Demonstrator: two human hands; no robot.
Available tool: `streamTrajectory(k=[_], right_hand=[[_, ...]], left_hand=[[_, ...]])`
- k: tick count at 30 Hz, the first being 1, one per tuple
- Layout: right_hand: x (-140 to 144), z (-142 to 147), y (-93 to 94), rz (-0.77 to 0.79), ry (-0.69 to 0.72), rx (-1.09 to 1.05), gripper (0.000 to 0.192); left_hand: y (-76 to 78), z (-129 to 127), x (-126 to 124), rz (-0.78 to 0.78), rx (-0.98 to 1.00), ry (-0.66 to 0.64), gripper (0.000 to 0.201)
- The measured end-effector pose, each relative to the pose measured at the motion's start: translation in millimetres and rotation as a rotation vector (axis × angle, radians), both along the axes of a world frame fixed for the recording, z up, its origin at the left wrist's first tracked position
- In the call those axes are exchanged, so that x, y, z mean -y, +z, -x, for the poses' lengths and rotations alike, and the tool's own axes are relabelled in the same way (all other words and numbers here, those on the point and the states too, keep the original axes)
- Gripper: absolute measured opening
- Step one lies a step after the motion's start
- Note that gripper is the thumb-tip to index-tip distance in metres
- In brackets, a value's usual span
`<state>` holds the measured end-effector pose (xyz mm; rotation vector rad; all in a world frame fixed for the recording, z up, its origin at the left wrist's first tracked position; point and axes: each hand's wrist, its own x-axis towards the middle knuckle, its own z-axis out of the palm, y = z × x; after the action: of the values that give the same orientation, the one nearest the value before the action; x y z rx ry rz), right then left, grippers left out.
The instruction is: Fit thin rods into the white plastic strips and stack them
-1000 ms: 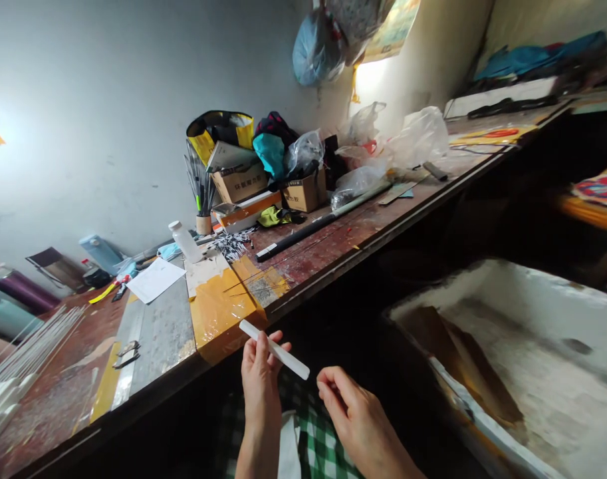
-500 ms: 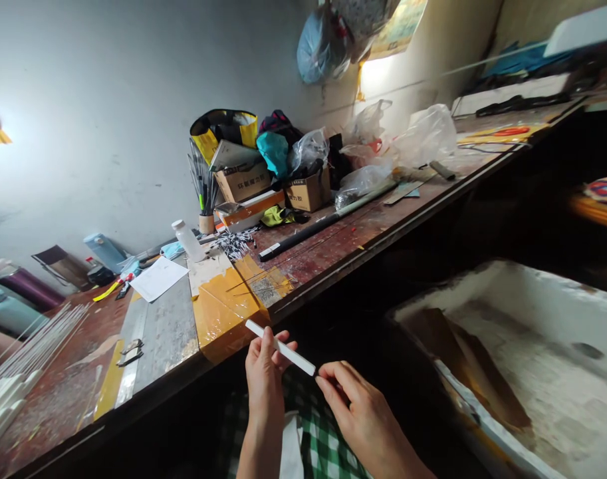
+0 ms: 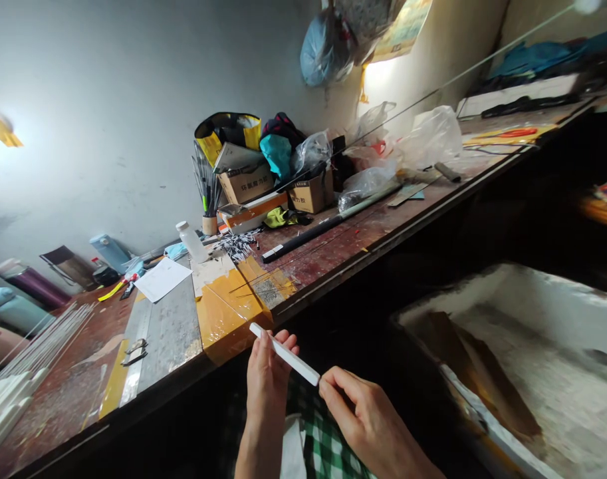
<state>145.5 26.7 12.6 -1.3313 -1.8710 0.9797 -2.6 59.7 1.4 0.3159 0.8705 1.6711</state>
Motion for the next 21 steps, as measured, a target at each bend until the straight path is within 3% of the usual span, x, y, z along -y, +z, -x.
streamTrajectory(k=[3, 10, 16, 21], right_hand=[[-0.4, -1.5, -1.8, 0.009, 0.007, -0.009, 0.037], [1.8, -1.0, -2.1, -0.141, -0.065, -0.024, 0.031], [2.1, -1.1, -0.9, -0.038, -0.007, -0.006, 0.038], [3.3, -0.7, -7.1, -0.089, -0.024, -0.007, 0.032]], left_hand=[[1.0, 0.9, 0.9, 0.018, 0.016, 0.010, 0.025], [2.1, 1.0, -2.1, 0.035, 0.033, 0.010, 0.024], [-0.2, 2.4, -2.1, 0.019, 0.039, 0.007, 0.027], [0.2, 3.2, -2.5, 0.038, 0.059, 0.029, 0.025]])
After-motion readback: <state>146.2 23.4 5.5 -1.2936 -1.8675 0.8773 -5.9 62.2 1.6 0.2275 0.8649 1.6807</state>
